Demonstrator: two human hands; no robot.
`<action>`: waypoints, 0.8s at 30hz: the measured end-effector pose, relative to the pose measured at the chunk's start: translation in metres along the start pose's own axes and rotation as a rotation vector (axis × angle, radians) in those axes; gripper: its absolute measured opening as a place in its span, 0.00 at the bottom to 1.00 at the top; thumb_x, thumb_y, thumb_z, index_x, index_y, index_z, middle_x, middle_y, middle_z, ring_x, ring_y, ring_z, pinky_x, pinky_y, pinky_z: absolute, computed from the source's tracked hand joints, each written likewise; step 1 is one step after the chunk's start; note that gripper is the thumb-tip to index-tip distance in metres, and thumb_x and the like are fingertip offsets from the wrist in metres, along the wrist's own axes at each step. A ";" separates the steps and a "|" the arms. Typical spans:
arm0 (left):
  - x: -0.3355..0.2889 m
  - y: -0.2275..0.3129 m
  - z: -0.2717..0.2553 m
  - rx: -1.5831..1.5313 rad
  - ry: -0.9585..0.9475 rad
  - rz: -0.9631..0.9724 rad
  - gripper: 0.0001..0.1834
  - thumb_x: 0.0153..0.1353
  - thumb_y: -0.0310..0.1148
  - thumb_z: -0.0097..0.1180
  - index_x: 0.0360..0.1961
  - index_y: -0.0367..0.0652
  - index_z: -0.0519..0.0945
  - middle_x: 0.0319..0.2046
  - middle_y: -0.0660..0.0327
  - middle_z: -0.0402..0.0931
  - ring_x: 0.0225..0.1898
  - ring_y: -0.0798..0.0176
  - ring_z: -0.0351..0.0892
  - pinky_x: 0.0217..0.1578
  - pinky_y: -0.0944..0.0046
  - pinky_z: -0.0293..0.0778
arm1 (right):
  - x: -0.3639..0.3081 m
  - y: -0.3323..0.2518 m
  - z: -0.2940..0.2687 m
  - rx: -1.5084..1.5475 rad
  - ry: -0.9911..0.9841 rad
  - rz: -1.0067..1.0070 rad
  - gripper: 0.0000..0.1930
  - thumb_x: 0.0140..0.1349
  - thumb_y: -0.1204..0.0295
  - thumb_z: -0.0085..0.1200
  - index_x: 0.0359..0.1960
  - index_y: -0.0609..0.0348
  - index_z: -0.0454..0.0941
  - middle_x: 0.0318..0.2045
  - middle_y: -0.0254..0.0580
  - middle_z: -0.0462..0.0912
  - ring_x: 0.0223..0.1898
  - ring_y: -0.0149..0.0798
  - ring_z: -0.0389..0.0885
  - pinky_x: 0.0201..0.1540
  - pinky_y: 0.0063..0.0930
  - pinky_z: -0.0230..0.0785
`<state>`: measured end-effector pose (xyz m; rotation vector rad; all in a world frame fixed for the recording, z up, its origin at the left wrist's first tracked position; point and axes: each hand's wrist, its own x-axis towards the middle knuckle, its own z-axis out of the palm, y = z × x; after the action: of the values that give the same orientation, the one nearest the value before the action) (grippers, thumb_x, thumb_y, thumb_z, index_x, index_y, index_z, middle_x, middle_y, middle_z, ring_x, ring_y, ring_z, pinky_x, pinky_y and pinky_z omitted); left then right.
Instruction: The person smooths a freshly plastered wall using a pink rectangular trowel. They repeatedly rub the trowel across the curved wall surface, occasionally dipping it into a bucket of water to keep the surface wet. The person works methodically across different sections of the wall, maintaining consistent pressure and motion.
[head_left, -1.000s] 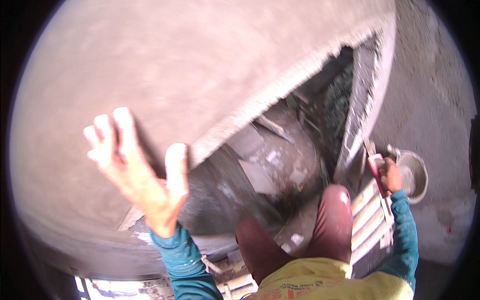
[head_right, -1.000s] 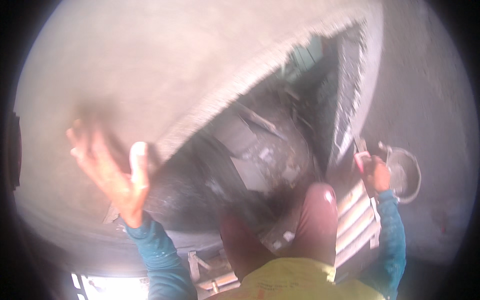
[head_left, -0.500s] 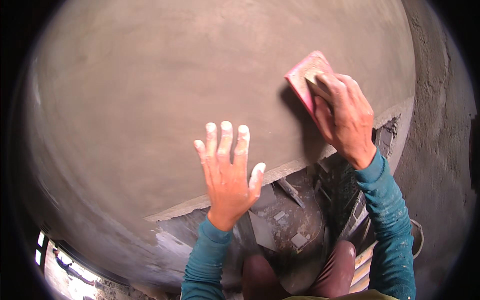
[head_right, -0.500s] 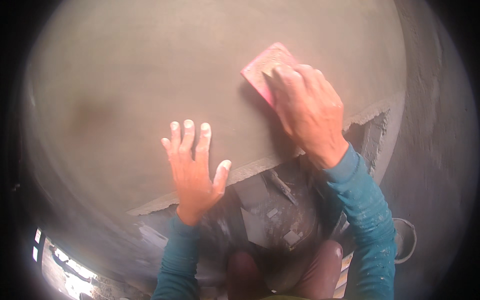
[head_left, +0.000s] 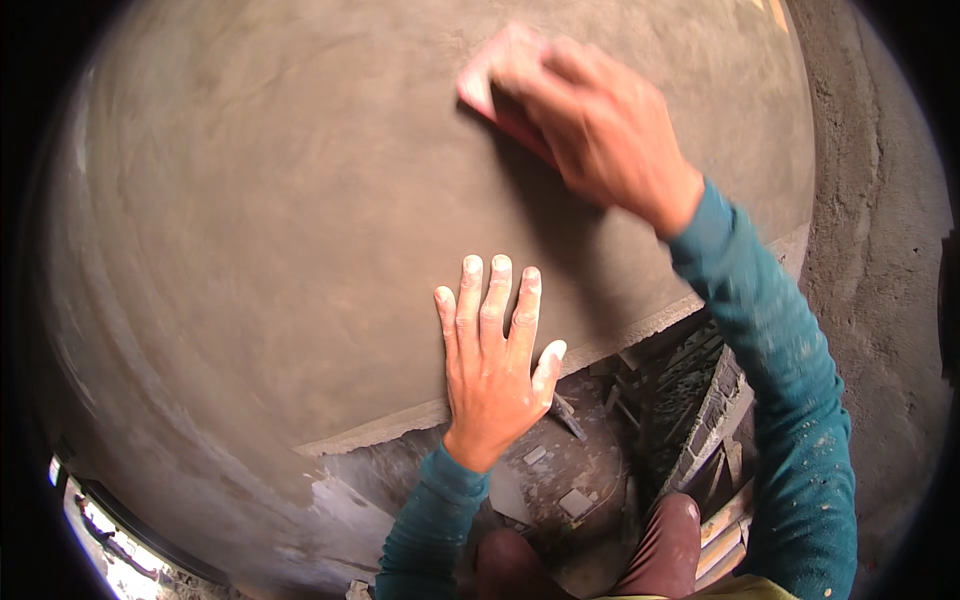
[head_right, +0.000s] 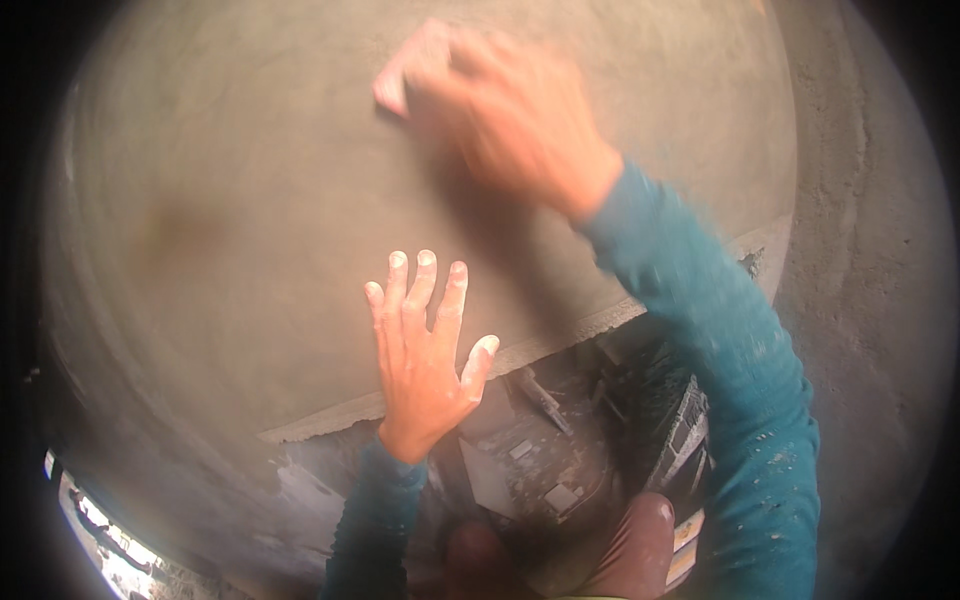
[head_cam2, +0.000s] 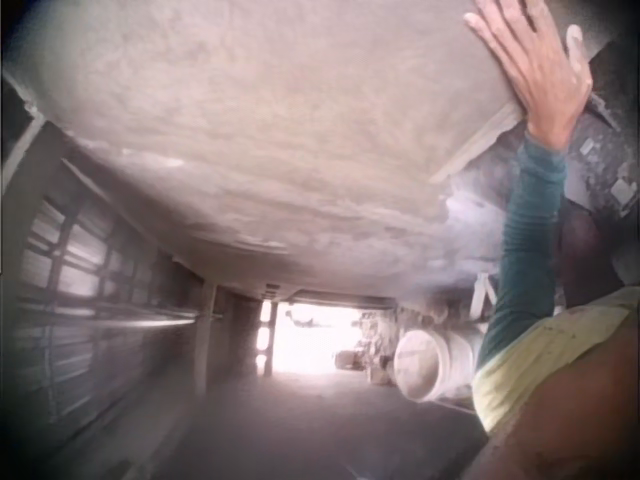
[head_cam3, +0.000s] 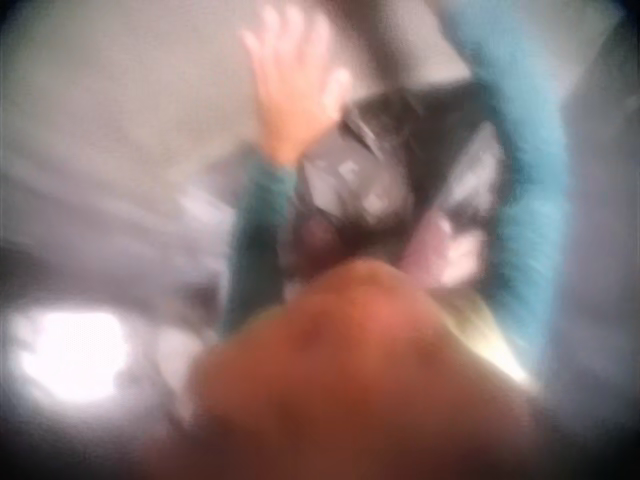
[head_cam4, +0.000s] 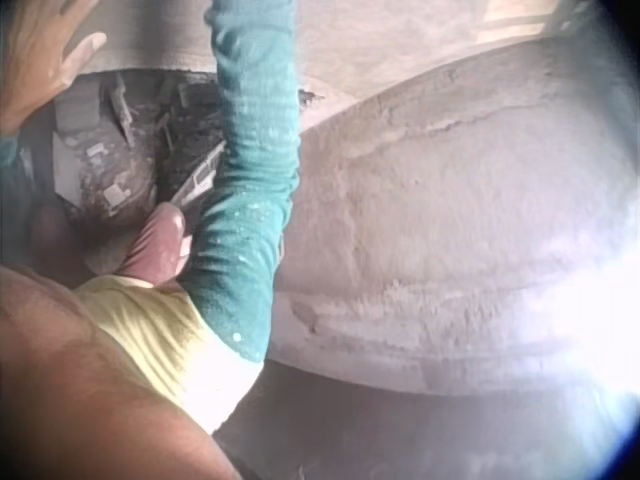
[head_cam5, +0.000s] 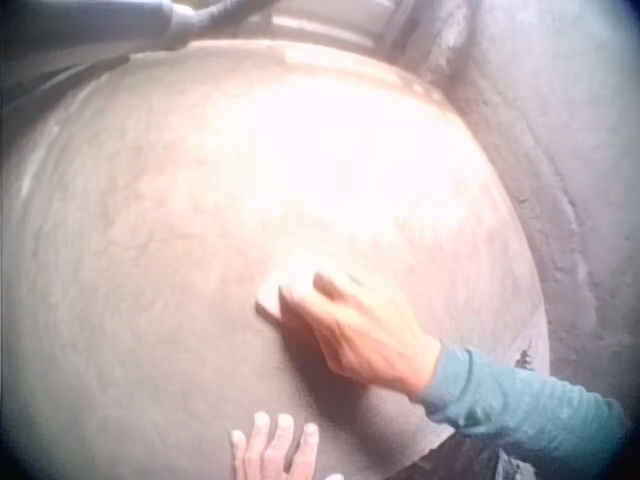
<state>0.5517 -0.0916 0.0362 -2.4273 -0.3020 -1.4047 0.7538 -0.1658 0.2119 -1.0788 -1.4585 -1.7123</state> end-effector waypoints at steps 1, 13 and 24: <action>-0.002 -0.002 0.000 -0.014 0.005 0.003 0.44 0.62 0.39 0.70 0.80 0.41 0.71 0.81 0.40 0.60 0.85 0.28 0.49 0.79 0.19 0.45 | -0.020 -0.005 -0.004 0.030 0.007 -0.065 0.21 0.68 0.73 0.64 0.63 0.42 0.86 0.47 0.41 0.85 0.45 0.50 0.87 0.49 0.42 0.83; -0.001 -0.002 0.000 -0.060 0.038 0.001 0.41 0.63 0.40 0.70 0.77 0.41 0.75 0.81 0.41 0.61 0.85 0.29 0.50 0.79 0.19 0.45 | -0.018 0.012 -0.024 -0.019 -0.154 0.020 0.18 0.70 0.71 0.63 0.60 0.44 0.86 0.44 0.39 0.84 0.46 0.51 0.88 0.46 0.43 0.84; 0.002 0.005 0.004 -0.089 0.058 -0.010 0.39 0.63 0.40 0.70 0.76 0.43 0.77 0.81 0.42 0.61 0.85 0.30 0.50 0.79 0.19 0.46 | 0.007 0.020 -0.026 -0.047 -0.143 0.074 0.17 0.70 0.71 0.62 0.59 0.43 0.85 0.44 0.41 0.83 0.47 0.52 0.87 0.43 0.45 0.82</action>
<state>0.5577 -0.0945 0.0349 -2.4526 -0.2432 -1.5204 0.7628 -0.1951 0.2261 -1.2869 -1.4517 -1.6540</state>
